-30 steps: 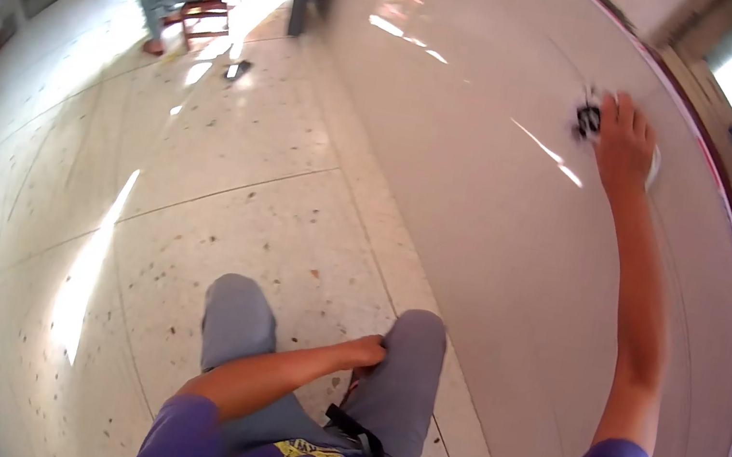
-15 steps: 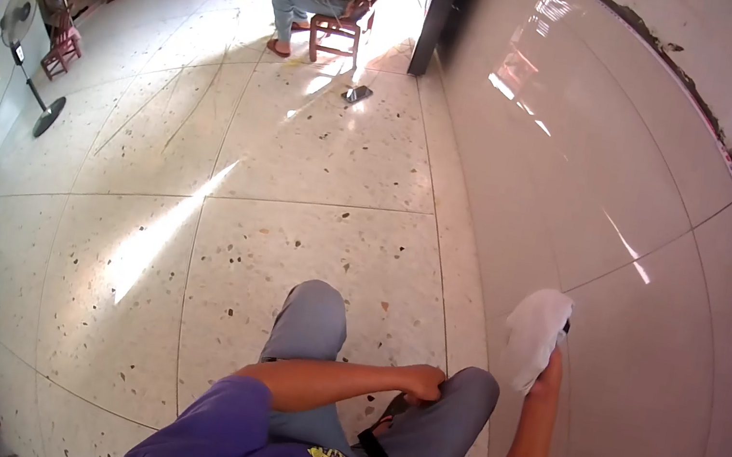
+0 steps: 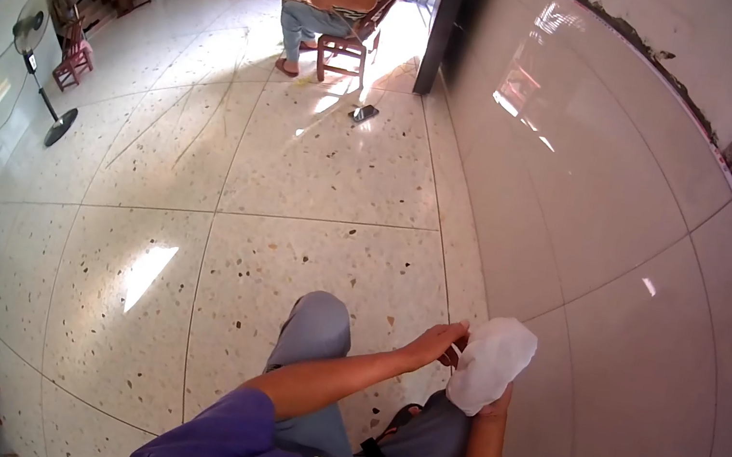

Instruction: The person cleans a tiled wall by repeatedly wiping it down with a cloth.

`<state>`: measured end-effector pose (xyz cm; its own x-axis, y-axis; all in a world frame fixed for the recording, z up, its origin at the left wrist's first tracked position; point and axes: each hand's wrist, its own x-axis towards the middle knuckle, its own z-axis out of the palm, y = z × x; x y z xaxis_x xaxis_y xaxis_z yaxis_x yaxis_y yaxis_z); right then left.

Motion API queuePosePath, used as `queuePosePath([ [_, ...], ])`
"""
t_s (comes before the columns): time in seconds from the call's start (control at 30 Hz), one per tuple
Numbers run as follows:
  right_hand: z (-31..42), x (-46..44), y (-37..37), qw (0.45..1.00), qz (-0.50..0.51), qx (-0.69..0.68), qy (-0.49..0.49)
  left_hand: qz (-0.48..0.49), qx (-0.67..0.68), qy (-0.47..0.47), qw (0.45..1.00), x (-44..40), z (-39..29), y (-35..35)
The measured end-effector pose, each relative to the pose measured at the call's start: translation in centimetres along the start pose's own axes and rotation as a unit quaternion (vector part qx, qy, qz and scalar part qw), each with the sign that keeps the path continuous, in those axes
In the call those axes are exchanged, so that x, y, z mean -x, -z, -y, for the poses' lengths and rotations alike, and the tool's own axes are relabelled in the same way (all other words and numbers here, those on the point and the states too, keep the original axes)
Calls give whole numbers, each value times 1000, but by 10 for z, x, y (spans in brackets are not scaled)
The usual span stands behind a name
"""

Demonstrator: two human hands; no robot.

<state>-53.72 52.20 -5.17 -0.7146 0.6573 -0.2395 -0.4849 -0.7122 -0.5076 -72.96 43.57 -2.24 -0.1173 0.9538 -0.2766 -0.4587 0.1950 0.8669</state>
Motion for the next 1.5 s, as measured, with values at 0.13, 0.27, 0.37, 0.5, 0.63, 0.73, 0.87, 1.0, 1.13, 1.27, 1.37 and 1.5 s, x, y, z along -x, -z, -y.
queuePosePath([
  [0.13, 4, -7, 8, 999, 39, -6, -15, -5, -58, -32, 998, 4, -9, -2],
  [0.27, 2, -5, 14, 1000, 11, -5, -24, -10, -106, -31, 994, 5, -14, -2],
  [0.37, 1, -6, 24, 999, -1, 14, -30, -1, -109, -27, 994, 5, -13, -1],
  [0.5, 3, 0, 21, 999, 13, 10, -36, 16, -109, -47, 993, 4, -8, 1],
  [0.63, 7, 2, 18, 999, 5, 39, -32, 49, -35, -36, 998, 2, -4, 1],
  [0.73, 9, 2, 27, 995, -12, 92, -41, 55, 1, -24, 998, 2, -2, 3],
  [0.87, 10, 9, 18, 998, -18, 57, -28, 72, -22, -5, 997, 3, -3, 1],
  [1.0, 11, 10, 16, 998, -16, 66, -17, 72, -24, 40, 996, 3, -2, -2],
  [1.13, 10, 9, 10, 998, 8, 59, -23, 72, -8, 53, 996, 2, 1, -2],
  [1.27, 11, 5, 16, 997, 24, 44, -51, 69, 7, 63, 996, -4, 11, 0],
  [1.37, 10, 5, 18, 998, 15, 47, -50, 69, -1, 62, 996, -4, 13, -1],
  [1.5, 10, 4, 17, 997, 2, 63, -48, 70, -3, 56, 996, -2, 11, -1],
])
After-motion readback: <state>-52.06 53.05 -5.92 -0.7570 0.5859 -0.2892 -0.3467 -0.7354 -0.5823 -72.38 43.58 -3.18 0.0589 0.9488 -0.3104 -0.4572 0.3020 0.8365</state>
